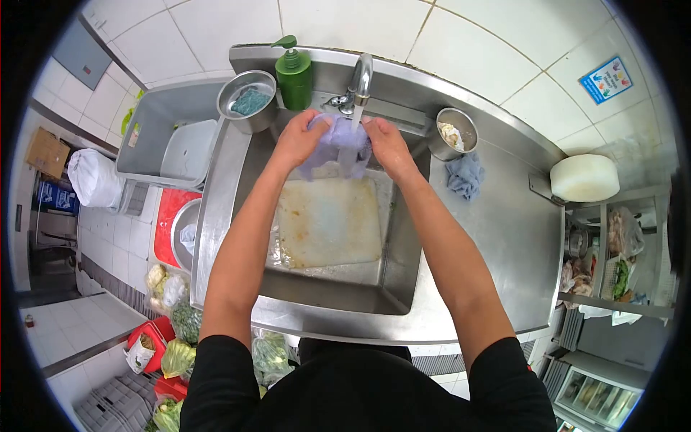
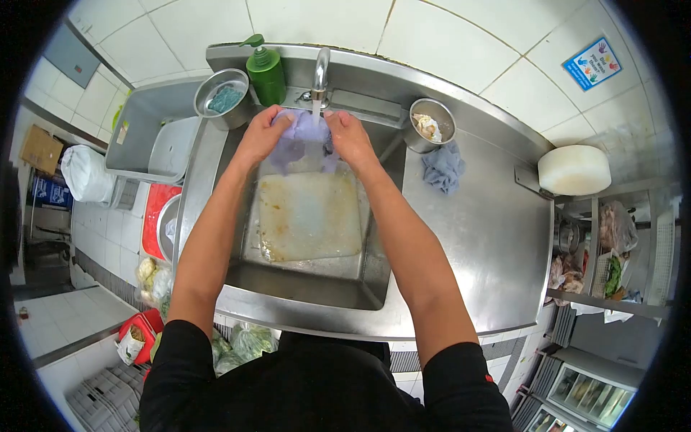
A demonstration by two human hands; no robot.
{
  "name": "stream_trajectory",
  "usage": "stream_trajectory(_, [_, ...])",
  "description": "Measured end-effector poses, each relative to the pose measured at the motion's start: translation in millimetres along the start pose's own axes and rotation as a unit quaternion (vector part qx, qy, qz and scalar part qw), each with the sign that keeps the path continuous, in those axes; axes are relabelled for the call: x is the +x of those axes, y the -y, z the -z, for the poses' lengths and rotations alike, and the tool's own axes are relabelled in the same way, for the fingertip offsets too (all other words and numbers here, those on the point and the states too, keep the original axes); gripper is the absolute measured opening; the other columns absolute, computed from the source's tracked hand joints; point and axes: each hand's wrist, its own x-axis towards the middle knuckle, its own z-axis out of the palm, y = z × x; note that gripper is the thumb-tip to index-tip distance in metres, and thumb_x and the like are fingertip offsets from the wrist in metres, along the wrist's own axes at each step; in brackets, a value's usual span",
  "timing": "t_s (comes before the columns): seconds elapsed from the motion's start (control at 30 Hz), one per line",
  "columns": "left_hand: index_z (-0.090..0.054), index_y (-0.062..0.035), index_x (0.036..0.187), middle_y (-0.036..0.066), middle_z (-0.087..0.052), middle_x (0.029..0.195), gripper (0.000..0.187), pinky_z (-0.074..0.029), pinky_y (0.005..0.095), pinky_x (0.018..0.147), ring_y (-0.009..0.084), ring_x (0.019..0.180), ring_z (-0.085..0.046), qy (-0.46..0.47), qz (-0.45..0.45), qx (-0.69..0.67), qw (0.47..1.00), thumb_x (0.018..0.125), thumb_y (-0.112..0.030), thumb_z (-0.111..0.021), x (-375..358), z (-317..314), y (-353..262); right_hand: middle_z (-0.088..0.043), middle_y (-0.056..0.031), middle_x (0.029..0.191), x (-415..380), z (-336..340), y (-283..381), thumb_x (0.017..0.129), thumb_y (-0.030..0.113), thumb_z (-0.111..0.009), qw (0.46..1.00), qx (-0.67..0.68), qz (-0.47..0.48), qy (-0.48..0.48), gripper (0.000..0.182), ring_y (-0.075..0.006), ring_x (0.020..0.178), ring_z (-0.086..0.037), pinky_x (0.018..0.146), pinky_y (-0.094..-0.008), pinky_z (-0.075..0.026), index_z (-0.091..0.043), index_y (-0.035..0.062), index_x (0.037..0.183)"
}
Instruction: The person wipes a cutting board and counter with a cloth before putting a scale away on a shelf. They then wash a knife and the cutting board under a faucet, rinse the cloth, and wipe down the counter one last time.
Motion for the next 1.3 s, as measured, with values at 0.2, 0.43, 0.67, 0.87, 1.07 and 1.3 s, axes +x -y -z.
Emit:
stream_trajectory(0.2, [-0.065,-0.0027,0.108,0.000,-0.064,0.093,0.023,-0.045,0.0263,0.075,0.0083,0.083,-0.055,0.148,-0.041,-0.064,0.986,0.091,-0.019,-0.063,10,-6,-22,-0.053,0.0055,0.076,-16,-6,21,0.097,0.035,-0.060,0.986,0.042,0.127,0.103,0.032,-0.0062,0.069,-0.042,0.062,-0.0240,-0.036,-0.063,0.0043,0.089])
stream_trajectory(0.43, [-0.065,-0.0029,0.107,0.003,-0.066,0.089,0.020,-0.046,0.0268,0.073,0.0088,0.081,-0.056,0.111,-0.046,0.042,0.992,0.090,-0.010,-0.056,-1,-20,-23,-0.052,0.0038,0.064,-14,17,25,0.095,0.037,-0.060,0.995,-0.036,0.083,0.040,0.037,-0.0092,0.062,-0.045,0.060,-0.0292,-0.040,-0.066,0.0027,0.082])
stream_trajectory(0.67, [-0.064,0.0006,0.102,0.004,-0.064,0.081,0.020,-0.047,0.0284,0.067,0.0119,0.071,-0.057,0.065,-0.022,0.005,0.998,0.090,-0.010,-0.053,6,-13,-41,-0.054,0.0023,0.065,-23,16,14,0.093,0.030,-0.063,0.994,0.075,0.080,0.000,0.027,-0.0095,0.063,-0.049,0.061,-0.0265,-0.041,-0.068,0.0035,0.087])
stream_trajectory(0.87, [-0.064,-0.0010,0.110,0.003,-0.063,0.085,0.022,-0.048,0.0258,0.070,0.0110,0.074,-0.058,0.109,-0.054,0.114,0.986,0.093,-0.009,-0.052,5,-12,-42,-0.067,-0.0235,0.083,-2,6,8,0.087,0.036,-0.066,0.942,-0.303,0.094,0.112,0.039,-0.0365,0.078,-0.066,0.071,-0.0437,-0.051,-0.068,-0.0023,0.091])
stream_trajectory(1.07, [-0.060,-0.0042,0.120,0.007,-0.065,0.103,0.034,-0.050,0.0295,0.078,0.0178,0.085,-0.061,-0.011,-0.098,-0.029,0.995,0.086,-0.010,-0.062,-13,-53,76,-0.068,-0.0163,0.087,-1,-2,29,0.089,0.022,-0.061,0.988,-0.108,0.086,0.063,0.028,-0.0261,0.076,-0.067,0.068,-0.0384,-0.053,-0.064,-0.0009,0.106])
stream_trajectory(1.3, [-0.057,-0.0036,0.112,0.012,-0.069,0.106,0.038,-0.053,0.0418,0.079,0.0317,0.092,-0.066,0.004,0.101,-0.006,0.995,0.077,-0.009,-0.068,13,-62,69,-0.065,-0.0094,0.110,-28,30,-23,0.089,0.007,-0.055,0.999,0.033,-0.033,0.017,0.040,-0.0169,0.089,-0.065,0.076,-0.0327,-0.055,-0.052,0.0040,0.129])
